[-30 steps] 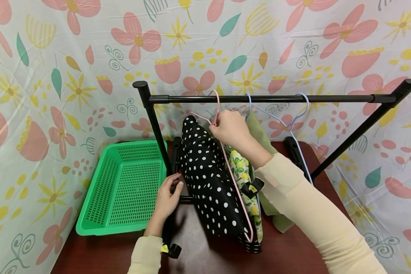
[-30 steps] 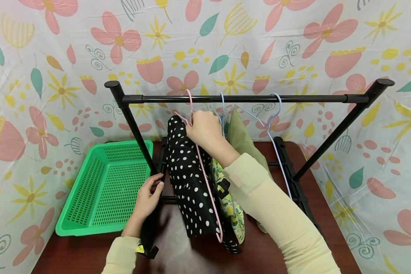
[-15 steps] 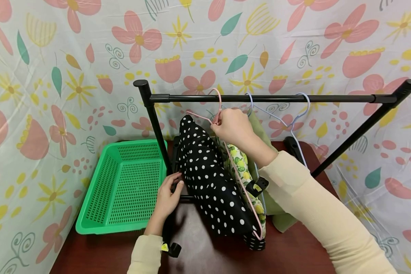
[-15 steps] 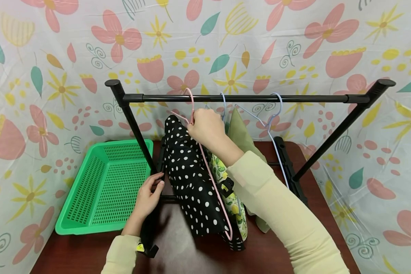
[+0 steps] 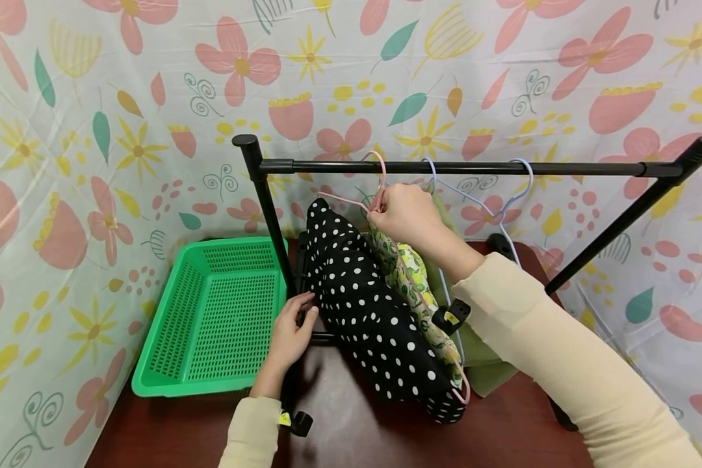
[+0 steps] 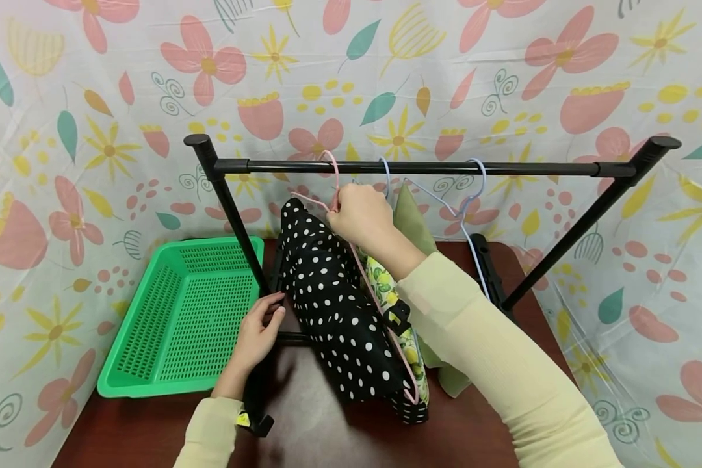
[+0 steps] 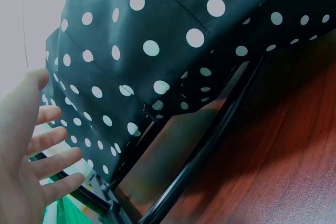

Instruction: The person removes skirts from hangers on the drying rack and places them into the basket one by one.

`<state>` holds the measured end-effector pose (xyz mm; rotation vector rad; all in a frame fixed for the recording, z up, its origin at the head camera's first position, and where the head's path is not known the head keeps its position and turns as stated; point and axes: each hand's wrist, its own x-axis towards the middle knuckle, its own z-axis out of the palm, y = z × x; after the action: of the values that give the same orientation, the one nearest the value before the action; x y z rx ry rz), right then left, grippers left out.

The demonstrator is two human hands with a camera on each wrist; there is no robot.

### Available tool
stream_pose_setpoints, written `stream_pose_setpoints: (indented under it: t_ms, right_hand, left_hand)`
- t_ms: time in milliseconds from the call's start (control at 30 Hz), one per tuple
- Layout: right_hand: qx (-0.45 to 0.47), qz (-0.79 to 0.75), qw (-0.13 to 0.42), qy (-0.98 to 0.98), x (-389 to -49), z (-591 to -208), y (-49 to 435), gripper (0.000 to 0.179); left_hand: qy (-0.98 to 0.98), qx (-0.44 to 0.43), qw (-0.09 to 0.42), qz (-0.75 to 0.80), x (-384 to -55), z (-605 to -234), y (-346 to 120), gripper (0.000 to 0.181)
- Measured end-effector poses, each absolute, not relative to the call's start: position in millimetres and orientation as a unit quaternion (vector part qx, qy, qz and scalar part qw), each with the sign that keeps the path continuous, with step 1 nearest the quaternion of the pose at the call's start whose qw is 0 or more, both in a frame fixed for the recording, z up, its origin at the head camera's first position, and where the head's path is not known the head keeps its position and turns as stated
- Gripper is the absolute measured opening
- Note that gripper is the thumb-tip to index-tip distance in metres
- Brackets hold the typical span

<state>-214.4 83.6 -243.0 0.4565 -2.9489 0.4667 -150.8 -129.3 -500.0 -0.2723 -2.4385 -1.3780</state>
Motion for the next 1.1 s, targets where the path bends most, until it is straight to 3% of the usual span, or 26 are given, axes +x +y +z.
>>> stream_pose_setpoints:
  t_ms: [233,533,900,1000,1100]
  right_hand:
    - [0.146,0.139,0.063,-0.977,-212,-239,86,0.02]
    - [0.145,0.142,0.067,-0.977,-209,-236,86,0.02]
    - [0.157,0.152,0.078,-0.973,-204,-226,88,0.036]
    - [0.167,0.153,0.082,-0.971,-202,-223,89,0.035]
    - [0.17,0.157,0.083,-0.969,-200,-220,90,0.023]
  left_hand:
    - [-0.854,-0.093,0.155,-0.487,-150,-500,-126,0.037]
    - [-0.868,-0.048,0.093,-0.486,-147,-505,-120,0.053]
    - [-0.837,0.011,0.075,-0.542,-151,-510,-107,0.053]
    - [-0.812,0.025,0.053,-0.581,-152,-509,-105,0.055]
    - [-0.796,0.046,0.034,-0.602,-153,-509,-102,0.057]
